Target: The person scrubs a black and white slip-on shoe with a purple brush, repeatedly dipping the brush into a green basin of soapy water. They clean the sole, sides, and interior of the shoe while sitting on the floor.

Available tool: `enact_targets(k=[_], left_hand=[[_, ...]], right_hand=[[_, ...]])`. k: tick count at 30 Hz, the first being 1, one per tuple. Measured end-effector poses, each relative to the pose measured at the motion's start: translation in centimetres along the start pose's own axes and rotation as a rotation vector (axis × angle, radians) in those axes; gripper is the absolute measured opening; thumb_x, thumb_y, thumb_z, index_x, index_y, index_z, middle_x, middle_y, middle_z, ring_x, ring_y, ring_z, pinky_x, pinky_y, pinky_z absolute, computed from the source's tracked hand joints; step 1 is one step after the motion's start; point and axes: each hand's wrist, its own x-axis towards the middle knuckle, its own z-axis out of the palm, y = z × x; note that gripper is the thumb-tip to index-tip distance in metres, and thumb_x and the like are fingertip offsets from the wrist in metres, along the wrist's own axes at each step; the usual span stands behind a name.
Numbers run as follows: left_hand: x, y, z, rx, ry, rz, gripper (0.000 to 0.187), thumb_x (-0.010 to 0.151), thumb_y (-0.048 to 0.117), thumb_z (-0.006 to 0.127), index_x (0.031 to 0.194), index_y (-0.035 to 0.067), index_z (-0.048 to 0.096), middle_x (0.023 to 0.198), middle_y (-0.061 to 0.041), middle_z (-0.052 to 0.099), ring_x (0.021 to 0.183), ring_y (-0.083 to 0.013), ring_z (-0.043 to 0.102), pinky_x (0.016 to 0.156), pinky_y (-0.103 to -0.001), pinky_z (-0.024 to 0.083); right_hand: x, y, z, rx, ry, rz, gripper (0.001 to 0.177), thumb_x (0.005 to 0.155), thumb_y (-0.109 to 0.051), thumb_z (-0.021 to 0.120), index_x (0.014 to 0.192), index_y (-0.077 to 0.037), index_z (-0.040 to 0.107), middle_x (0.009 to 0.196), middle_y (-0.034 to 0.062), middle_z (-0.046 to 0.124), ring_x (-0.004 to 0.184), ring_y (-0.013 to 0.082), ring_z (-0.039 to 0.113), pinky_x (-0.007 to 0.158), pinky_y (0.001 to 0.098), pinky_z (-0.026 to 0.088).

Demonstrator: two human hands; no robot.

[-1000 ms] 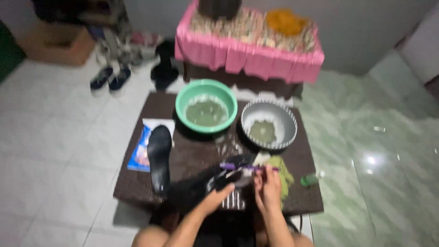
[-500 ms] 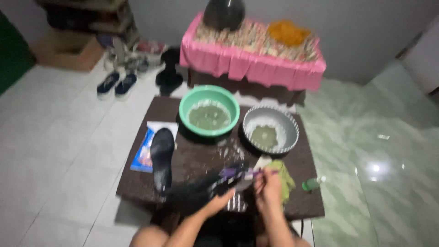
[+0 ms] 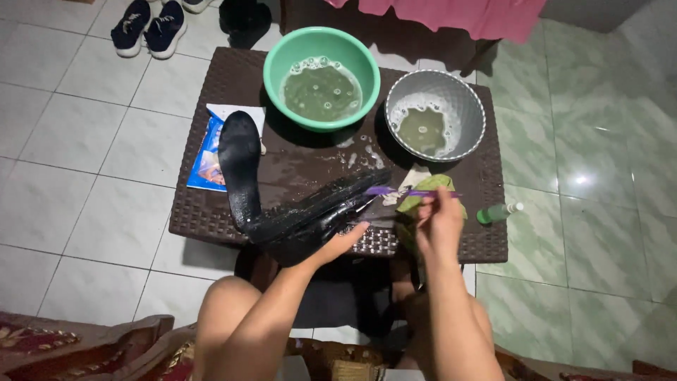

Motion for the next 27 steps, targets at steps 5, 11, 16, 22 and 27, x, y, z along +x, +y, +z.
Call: enact_targets(k=[5,11,16,22,27], left_hand=[[-1.4,-3.4,2.3,-0.036,-0.001,-0.009,0.054,0.065,0.054,0.093,0.083,0.004,0.081,0.094,-0.013,0.079,0.107,-0.0204,0.073,0.114,-0.041,0.043],[-2.1,-2.6,2.2,-0.119,-0.044,-0.029,0.05,0.067,0.048,0.093,0.084,0.003,0.08,0.092,-0.014,0.079,0.102,-0.0211,0.075,0.11,-0.04,0.047],[-1.8,-2.9,1.4,-0.172,-0.243,-0.161,0.06,0.071,0.055,0.088,0.1,0.002,0.08,0.103,-0.011,0.079,0.112,-0.0209,0.071,0.113,-0.04,0.043],[-1.3,-1.6,-0.1,-0.254,-0.212,-0.159,0.046,0.074,0.04,0.092,0.09,-0.002,0.079,0.094,-0.014,0.079,0.101,-0.0184,0.075,0.103,-0.039,0.052],[-1.9,-3.6,1.6,-0.418,-0.392,-0.273,0.044,0.08,0.038,0.088,0.103,0.002,0.08,0.108,-0.016,0.077,0.111,-0.0243,0.07,0.103,-0.043,0.052]], right_hand=[[0.5,1.0,-0.3,0.045,0.016,0.032,0.017,0.105,-0.02,0.059,0.09,-0.016,0.052,0.062,0.0074,0.059,0.039,0.0096,0.049,0.037,0.0202,0.04],[-1.4,1.0,0.7,-0.066,-0.092,0.013,0.016,0.106,-0.021,0.059,0.092,-0.015,0.054,0.065,0.0081,0.062,0.038,0.0106,0.051,0.035,0.0192,0.039],[2.2,-0.3,-2.0,0.072,0.106,-0.026,0.018,0.105,-0.023,0.062,0.091,-0.016,0.053,0.061,0.0097,0.057,0.037,0.0161,0.045,0.036,0.0247,0.036],[-3.6,-0.5,1.7,-0.093,-0.048,-0.011,0.015,0.104,-0.019,0.06,0.091,-0.013,0.055,0.062,0.0119,0.061,0.038,0.0134,0.053,0.034,0.0211,0.041],[4.2,-1.0,-3.5,0.098,0.13,0.002,0.016,0.104,-0.022,0.061,0.092,-0.016,0.054,0.058,0.008,0.053,0.034,0.0151,0.044,0.034,0.0278,0.036]])
